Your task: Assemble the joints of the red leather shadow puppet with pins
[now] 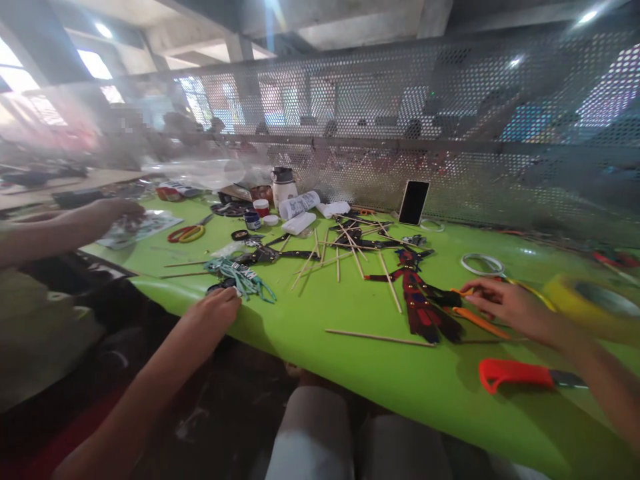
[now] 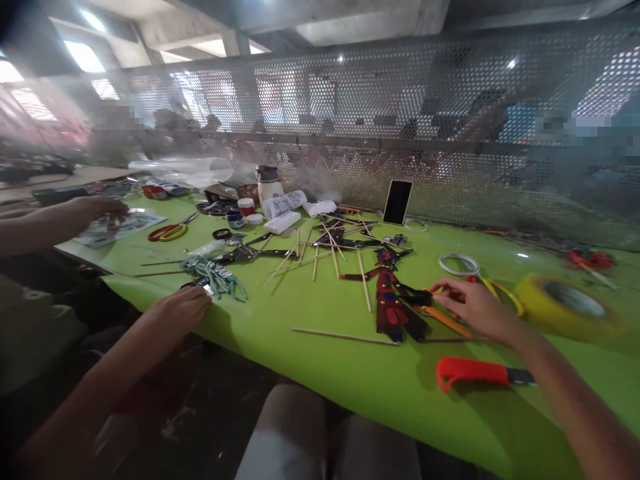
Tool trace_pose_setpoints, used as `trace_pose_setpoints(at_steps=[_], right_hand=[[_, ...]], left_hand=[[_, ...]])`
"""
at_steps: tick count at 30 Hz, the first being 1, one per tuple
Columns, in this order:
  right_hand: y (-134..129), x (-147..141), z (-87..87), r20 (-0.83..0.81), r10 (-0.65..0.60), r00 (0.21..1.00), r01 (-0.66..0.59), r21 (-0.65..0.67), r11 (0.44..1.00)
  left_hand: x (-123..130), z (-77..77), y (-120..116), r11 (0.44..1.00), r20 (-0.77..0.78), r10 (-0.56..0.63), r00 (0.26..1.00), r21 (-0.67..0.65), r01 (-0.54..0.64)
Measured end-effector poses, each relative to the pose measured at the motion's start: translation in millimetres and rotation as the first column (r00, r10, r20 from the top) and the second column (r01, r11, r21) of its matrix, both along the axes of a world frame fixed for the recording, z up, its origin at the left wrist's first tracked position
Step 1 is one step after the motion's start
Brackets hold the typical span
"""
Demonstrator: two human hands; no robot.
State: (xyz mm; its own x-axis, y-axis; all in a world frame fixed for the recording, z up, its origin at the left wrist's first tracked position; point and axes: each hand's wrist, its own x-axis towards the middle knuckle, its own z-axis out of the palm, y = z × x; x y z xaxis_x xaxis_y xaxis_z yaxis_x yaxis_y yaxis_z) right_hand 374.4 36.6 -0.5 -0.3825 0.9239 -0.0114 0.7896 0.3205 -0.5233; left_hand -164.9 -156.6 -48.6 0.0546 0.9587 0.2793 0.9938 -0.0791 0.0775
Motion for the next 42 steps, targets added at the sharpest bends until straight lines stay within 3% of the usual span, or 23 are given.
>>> trace_pose_setpoints(at_steps=[6,12,22,31,38,42], right_hand=[[-4.6,-6.4,5.1,0.031,0.031,0.999,-0.031,0.002,1.000],[-5.0,-7.2,3.0,0.036,0.036,0.999,-0.036,0.012,0.999],[-5.1,0.3,1.1,0.036,0.034,0.999,-0.035,0.024,0.999],[-6.9,-3.0,0.9,0.025,0.047,0.999,-0.048,0.031,0.998],[-11.7,-2.2,10.1,0.004,0.031,1.000,-0.031,0.029,0.999],[-14.8,-3.0,16.9,-0.008,-0.010,1.000,0.010,0.050,0.999]], left_hand=[[10.8,4.2,-9.9,1.000,-0.117,0.001,0.993,-0.027,-0.004],[12.9,-0.2,-16.5,1.000,-0.117,0.012,0.993,-0.001,-0.012],[-5.4,-4.4,-20.8,0.996,-0.046,-0.075,0.996,0.045,0.077],[-23.9,-13.3,-1.7,0.988,0.028,-0.057,0.998,0.143,0.052],[-2.4,-12.1,1.0,0.963,0.081,-0.092,0.992,0.262,0.068],[9.8,-23.8,0.7,0.934,0.115,-0.110,0.987,0.353,0.063]])
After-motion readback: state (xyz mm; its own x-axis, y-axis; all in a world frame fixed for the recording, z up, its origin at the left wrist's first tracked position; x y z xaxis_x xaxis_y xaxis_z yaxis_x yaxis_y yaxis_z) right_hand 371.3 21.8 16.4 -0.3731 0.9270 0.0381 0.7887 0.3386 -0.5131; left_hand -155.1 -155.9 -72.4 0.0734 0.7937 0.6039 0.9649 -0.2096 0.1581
